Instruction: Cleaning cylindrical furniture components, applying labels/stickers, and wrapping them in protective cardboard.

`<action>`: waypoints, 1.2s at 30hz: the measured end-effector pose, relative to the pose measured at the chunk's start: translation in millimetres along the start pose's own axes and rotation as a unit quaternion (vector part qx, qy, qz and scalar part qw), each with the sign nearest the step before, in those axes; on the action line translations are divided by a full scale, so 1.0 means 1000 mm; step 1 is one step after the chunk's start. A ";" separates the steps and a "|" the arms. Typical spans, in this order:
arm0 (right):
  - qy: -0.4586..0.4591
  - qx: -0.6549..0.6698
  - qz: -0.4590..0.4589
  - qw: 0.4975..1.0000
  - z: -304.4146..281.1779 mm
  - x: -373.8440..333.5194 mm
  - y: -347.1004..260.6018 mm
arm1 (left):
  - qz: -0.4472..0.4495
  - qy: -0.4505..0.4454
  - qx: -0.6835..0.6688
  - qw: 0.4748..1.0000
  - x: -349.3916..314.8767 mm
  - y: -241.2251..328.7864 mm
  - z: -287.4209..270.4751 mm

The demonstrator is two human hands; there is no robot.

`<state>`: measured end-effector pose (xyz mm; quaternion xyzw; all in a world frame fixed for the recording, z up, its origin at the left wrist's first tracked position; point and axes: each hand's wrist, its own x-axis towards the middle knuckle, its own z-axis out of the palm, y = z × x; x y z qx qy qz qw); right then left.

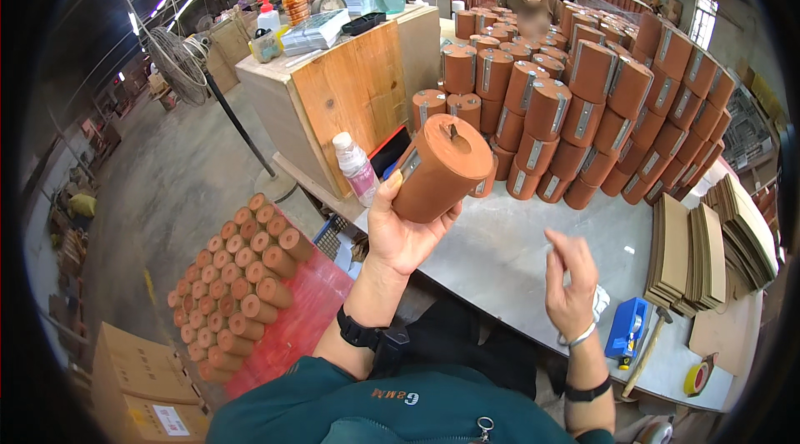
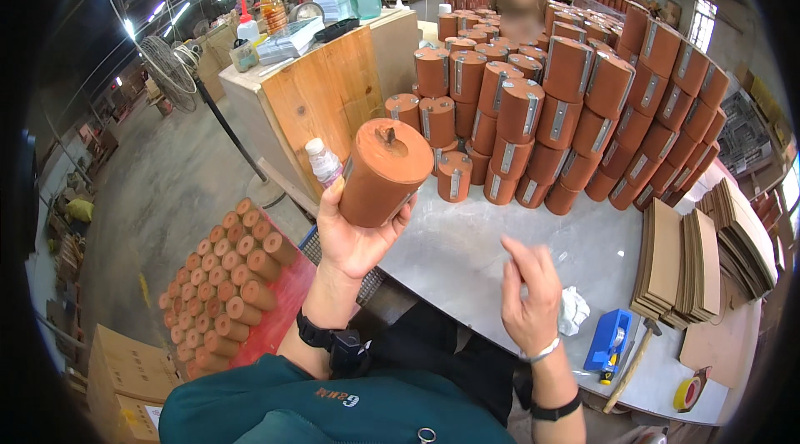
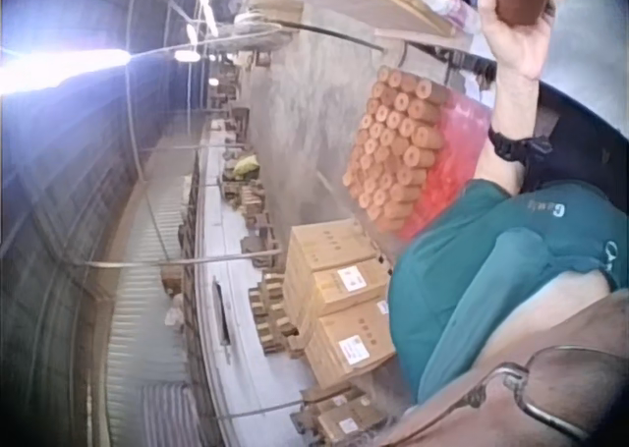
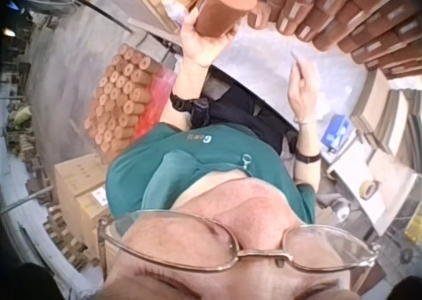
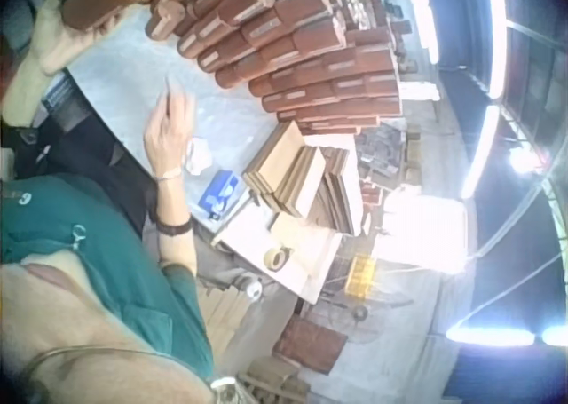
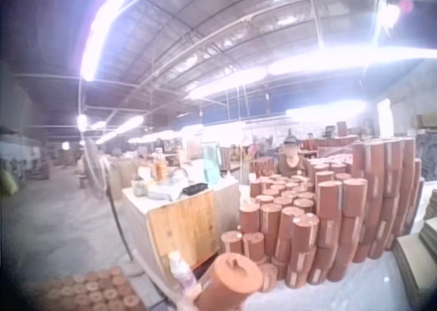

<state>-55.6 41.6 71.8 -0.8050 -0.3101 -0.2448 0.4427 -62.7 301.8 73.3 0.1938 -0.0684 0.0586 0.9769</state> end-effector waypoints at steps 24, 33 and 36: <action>-0.073 0.047 -0.190 0.978 0.015 0.081 -0.058 | -0.024 -0.064 0.090 0.994 -0.023 -0.001 0.013; -0.041 -0.001 -0.235 0.971 0.023 0.087 -0.058 | -0.070 -0.046 0.075 0.994 -0.024 -0.013 0.012; -0.028 0.000 -0.240 0.970 0.026 0.082 -0.053 | -0.079 -0.052 0.081 0.992 -0.027 -0.017 0.008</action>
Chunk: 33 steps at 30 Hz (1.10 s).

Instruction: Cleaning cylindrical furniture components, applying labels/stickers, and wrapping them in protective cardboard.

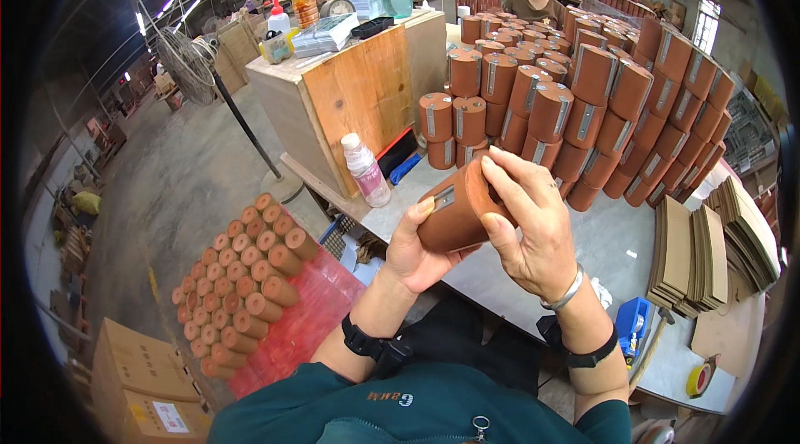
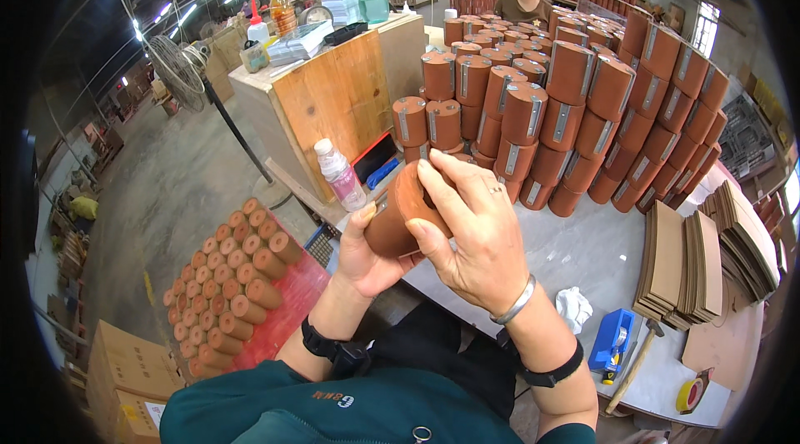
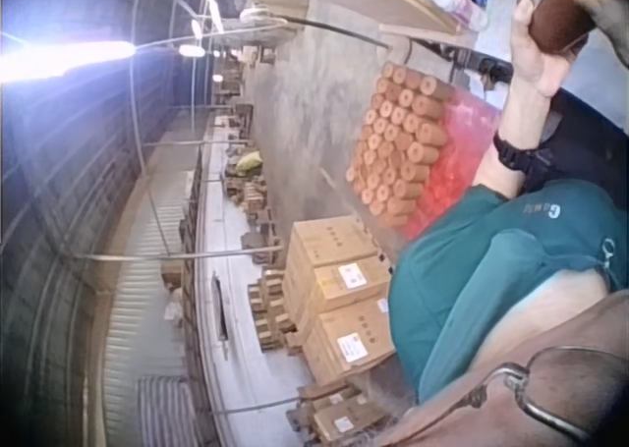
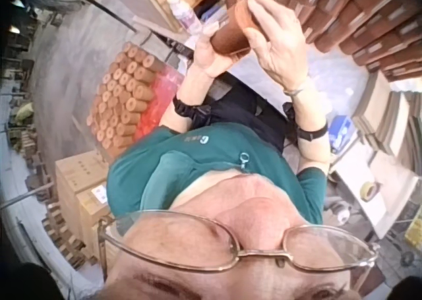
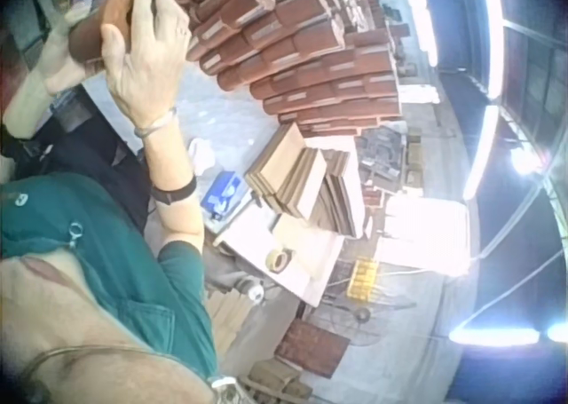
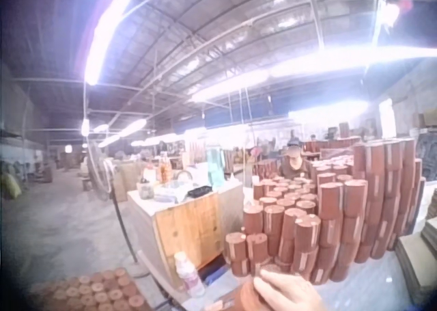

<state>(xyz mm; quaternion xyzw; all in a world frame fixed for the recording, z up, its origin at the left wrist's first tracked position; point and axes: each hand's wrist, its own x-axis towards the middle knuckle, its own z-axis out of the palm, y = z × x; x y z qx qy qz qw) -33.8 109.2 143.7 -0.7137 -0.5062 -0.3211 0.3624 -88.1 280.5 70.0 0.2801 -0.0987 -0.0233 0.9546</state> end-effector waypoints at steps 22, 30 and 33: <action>0.066 0.059 0.350 0.933 -0.005 -0.158 0.039 | -0.129 -0.071 0.157 0.976 0.076 0.020 0.006; 0.046 0.043 0.462 0.884 0.007 -0.284 0.035 | 0.022 0.066 0.320 0.945 0.218 0.086 0.037; 0.053 0.025 0.429 0.902 0.009 -0.282 0.036 | 0.044 0.107 0.347 0.931 0.264 0.100 0.041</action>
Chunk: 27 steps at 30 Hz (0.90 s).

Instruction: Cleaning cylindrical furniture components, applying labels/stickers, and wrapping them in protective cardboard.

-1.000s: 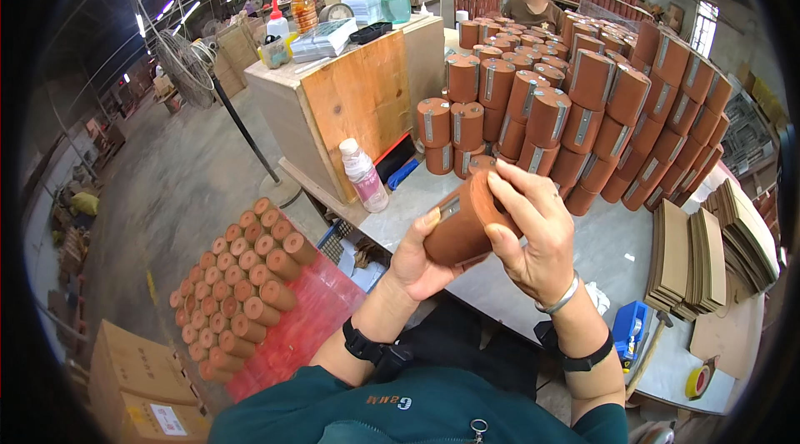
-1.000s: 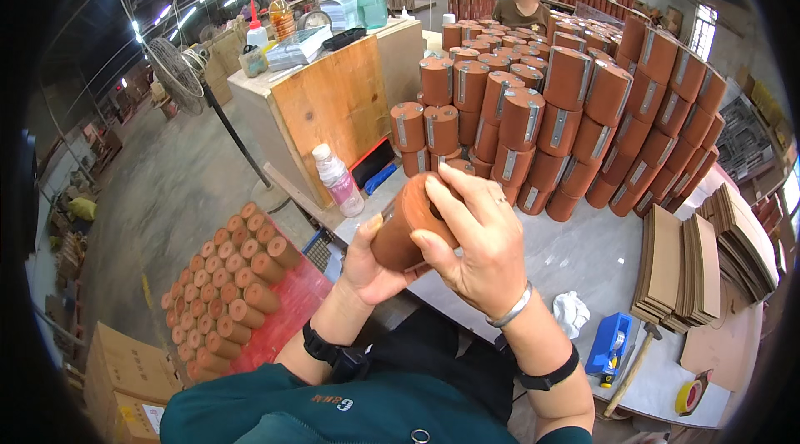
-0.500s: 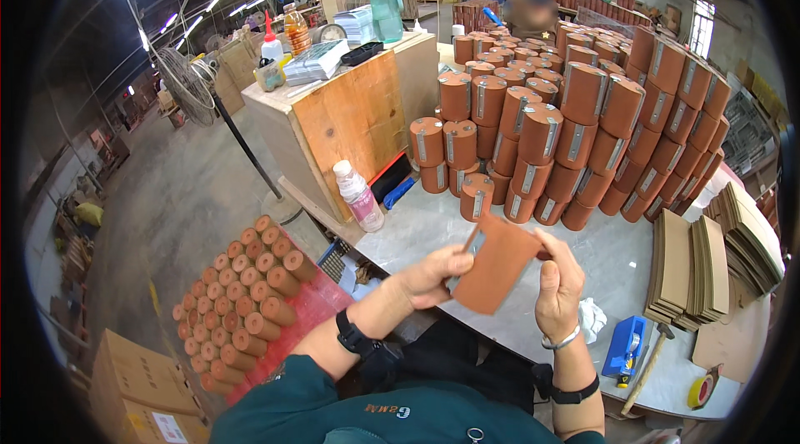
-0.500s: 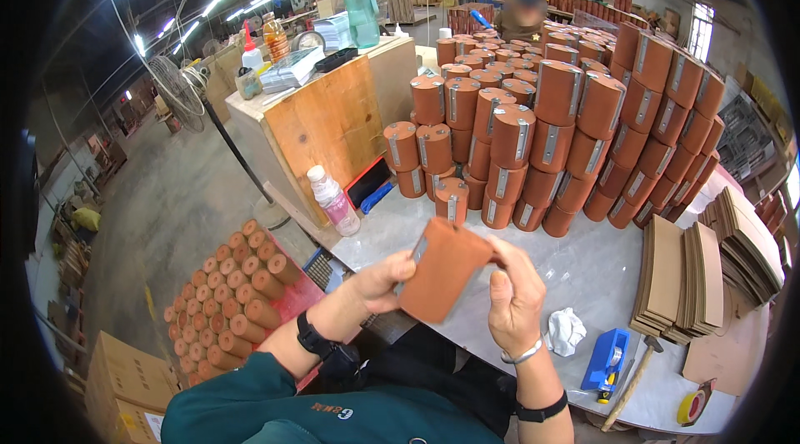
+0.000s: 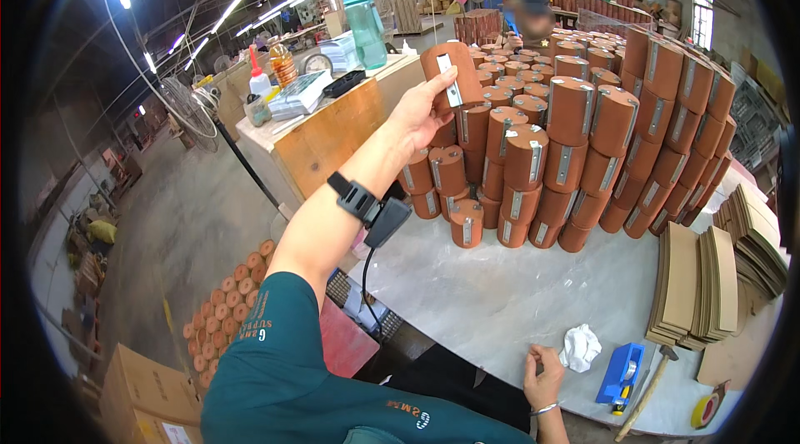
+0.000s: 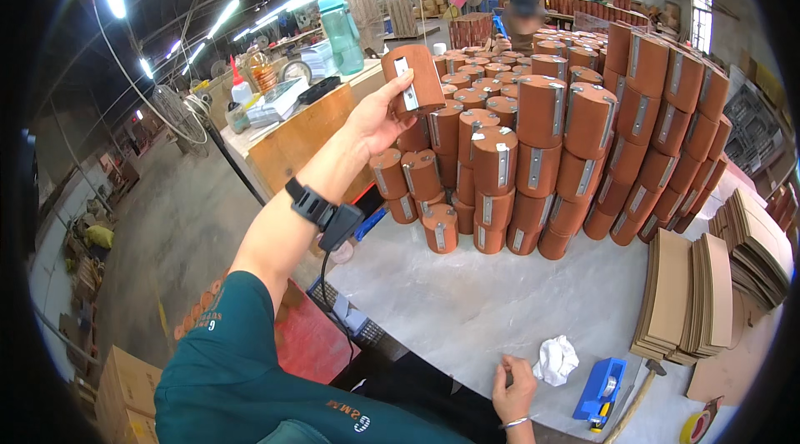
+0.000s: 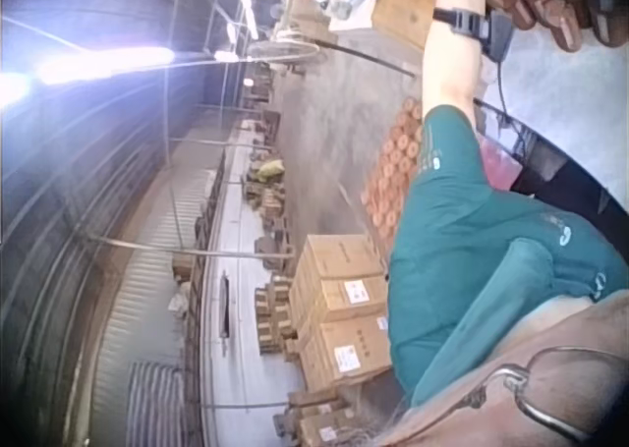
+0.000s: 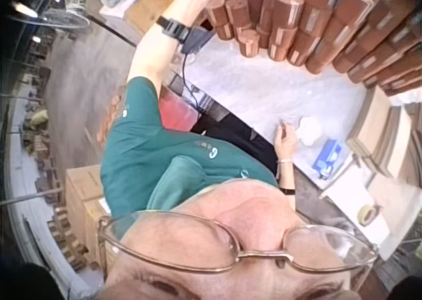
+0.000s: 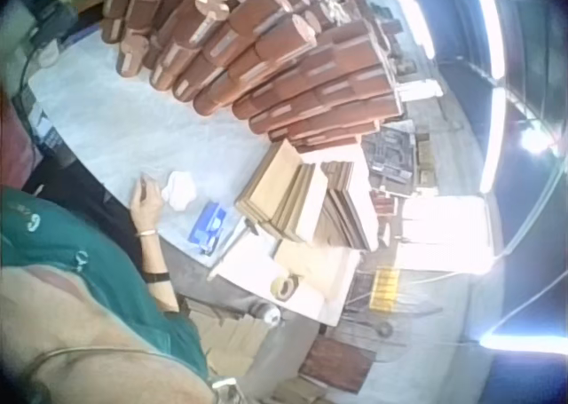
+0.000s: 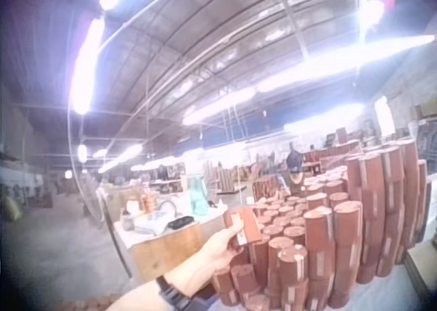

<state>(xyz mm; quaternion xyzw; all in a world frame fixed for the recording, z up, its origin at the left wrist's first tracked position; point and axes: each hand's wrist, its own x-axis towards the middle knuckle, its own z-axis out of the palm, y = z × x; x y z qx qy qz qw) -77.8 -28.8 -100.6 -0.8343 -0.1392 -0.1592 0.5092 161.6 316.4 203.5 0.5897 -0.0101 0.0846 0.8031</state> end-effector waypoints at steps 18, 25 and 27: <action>-0.011 0.014 0.023 1.000 -0.004 -0.002 0.009 | 0.004 0.119 0.136 0.983 0.200 -0.006 0.048; 0.082 0.009 0.007 0.997 0.009 -0.033 0.037 | 0.028 0.265 0.211 0.940 0.260 -0.026 0.045; -0.063 0.201 0.444 0.871 0.011 -0.058 0.066 | 0.032 0.290 0.219 0.931 0.258 -0.027 0.051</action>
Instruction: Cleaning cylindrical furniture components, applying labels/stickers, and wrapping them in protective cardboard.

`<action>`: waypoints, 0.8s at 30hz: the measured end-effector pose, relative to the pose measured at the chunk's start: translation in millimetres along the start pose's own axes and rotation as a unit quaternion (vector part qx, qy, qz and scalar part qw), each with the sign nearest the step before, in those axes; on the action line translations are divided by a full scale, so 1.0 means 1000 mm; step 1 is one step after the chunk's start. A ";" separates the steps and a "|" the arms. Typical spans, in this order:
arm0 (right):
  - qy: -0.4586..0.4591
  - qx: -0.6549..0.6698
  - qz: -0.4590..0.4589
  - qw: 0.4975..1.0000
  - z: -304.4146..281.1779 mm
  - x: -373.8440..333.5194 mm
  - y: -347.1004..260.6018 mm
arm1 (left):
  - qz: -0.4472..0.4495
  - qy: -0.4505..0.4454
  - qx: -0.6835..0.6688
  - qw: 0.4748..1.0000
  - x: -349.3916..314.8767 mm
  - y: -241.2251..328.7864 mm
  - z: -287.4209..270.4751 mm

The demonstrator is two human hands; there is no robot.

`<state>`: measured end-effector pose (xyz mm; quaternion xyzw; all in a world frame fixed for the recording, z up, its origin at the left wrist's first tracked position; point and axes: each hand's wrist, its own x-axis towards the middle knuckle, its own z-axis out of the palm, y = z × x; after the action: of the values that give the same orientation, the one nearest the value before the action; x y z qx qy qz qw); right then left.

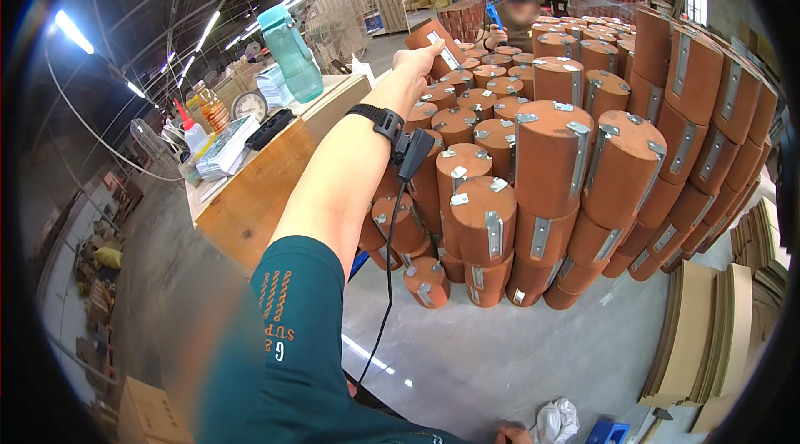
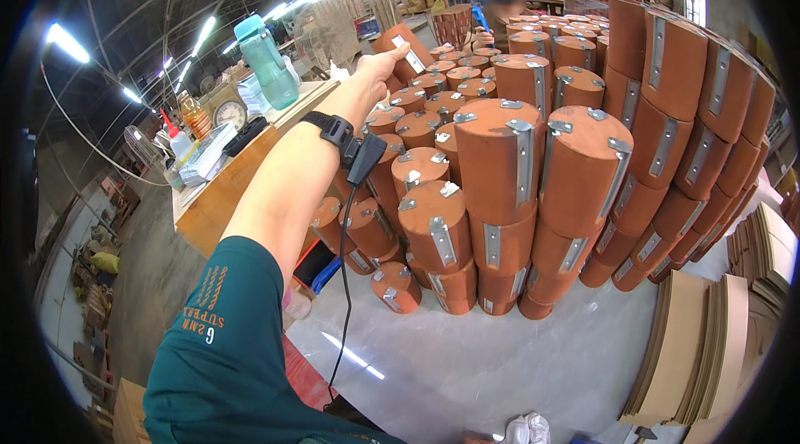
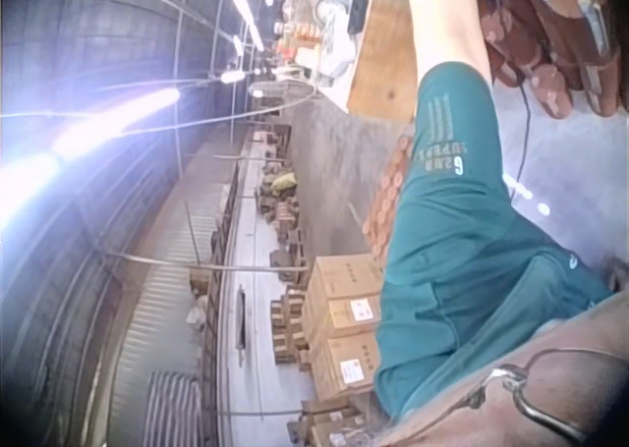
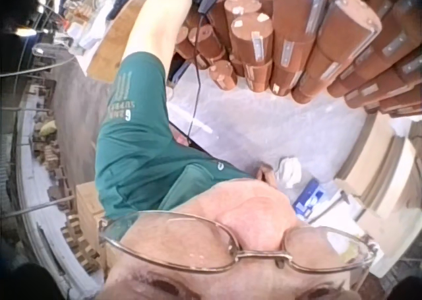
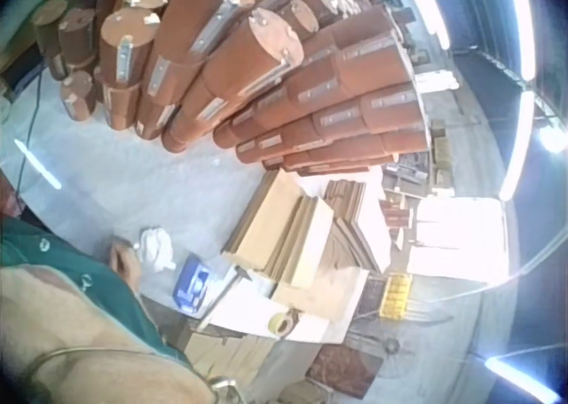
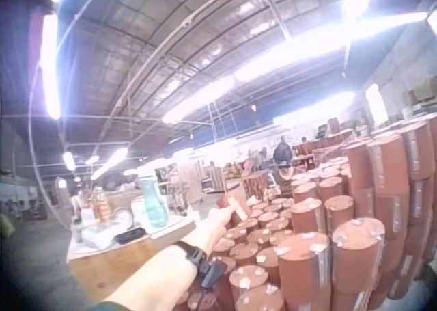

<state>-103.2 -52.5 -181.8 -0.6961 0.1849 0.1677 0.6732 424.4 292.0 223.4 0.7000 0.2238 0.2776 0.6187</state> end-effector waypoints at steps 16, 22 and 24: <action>0.065 -0.043 -0.190 0.979 0.013 0.059 -0.013 | 0.089 -0.069 0.211 0.971 0.057 -0.010 0.053; 0.101 -0.066 -0.266 0.956 0.013 0.067 -0.030 | 0.114 -0.033 0.328 0.937 0.074 -0.023 0.064; 0.108 -0.074 -0.291 0.948 0.012 0.065 -0.037 | 0.110 -0.066 0.343 0.931 0.069 -0.019 0.054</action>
<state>-28.5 -41.6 -181.2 -0.7812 0.0330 -0.0991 0.6155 512.4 299.4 208.1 0.9065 0.1859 0.2031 0.3201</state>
